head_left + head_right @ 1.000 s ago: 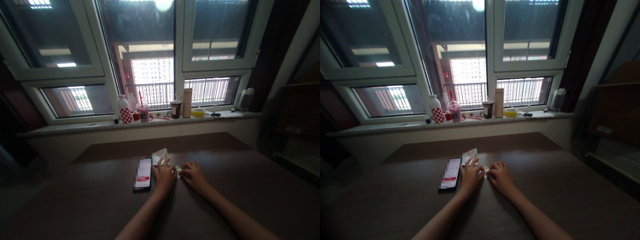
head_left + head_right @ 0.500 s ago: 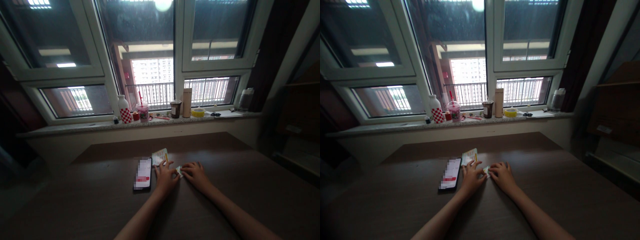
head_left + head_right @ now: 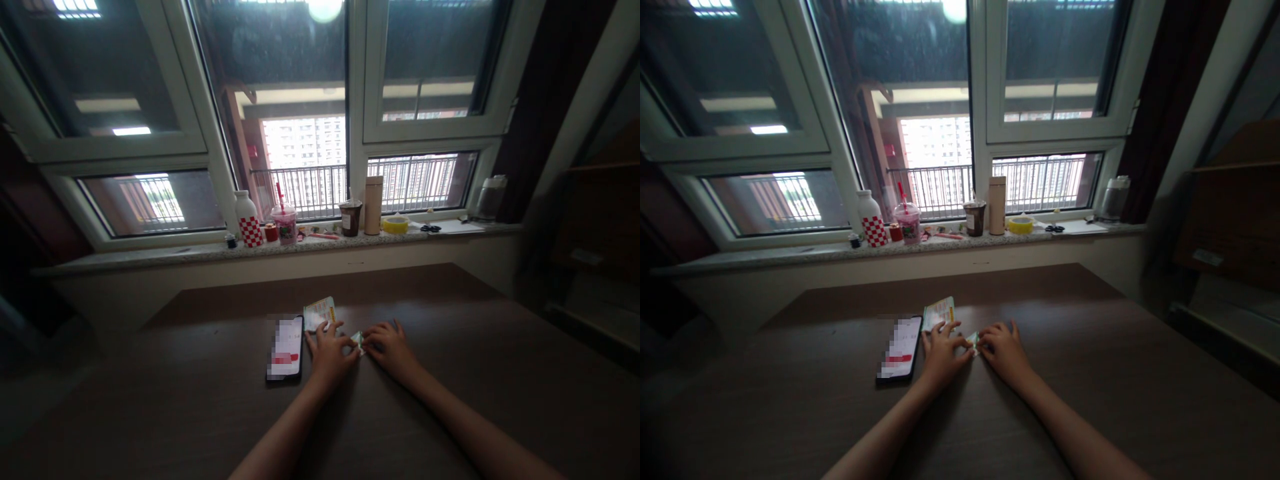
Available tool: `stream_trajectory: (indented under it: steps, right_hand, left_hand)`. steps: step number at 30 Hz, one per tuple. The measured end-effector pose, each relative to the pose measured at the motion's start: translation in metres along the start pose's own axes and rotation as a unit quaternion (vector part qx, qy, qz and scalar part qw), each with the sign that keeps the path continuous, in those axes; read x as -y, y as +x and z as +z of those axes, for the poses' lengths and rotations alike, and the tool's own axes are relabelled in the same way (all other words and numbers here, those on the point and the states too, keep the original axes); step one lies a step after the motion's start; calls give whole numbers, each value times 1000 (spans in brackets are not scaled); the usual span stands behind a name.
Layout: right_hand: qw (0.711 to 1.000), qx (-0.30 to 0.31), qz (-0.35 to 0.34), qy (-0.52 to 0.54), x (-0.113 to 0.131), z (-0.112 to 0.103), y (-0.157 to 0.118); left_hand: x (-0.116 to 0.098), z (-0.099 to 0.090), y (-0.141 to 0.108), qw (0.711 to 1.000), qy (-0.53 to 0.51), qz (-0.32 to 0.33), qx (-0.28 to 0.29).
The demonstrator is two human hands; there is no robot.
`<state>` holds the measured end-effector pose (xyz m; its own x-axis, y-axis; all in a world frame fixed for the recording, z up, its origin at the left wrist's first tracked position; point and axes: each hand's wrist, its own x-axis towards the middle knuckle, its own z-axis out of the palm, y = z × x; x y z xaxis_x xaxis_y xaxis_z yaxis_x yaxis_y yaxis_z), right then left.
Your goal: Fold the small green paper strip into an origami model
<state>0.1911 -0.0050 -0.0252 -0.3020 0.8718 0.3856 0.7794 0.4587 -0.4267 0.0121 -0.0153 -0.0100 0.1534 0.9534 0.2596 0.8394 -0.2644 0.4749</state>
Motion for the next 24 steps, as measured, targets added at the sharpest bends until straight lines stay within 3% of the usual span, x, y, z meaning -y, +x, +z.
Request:
stream_trajectory:
  steps: [14,24]
  right_hand:
    - [1000,23,16,-4,1,-6,1]
    - [997,56,31,47,-5,-8,2]
  left_hand:
    - [-3,-1,0,999,22,-17,29]
    - [-7,2,4,999,26,-38,-3]
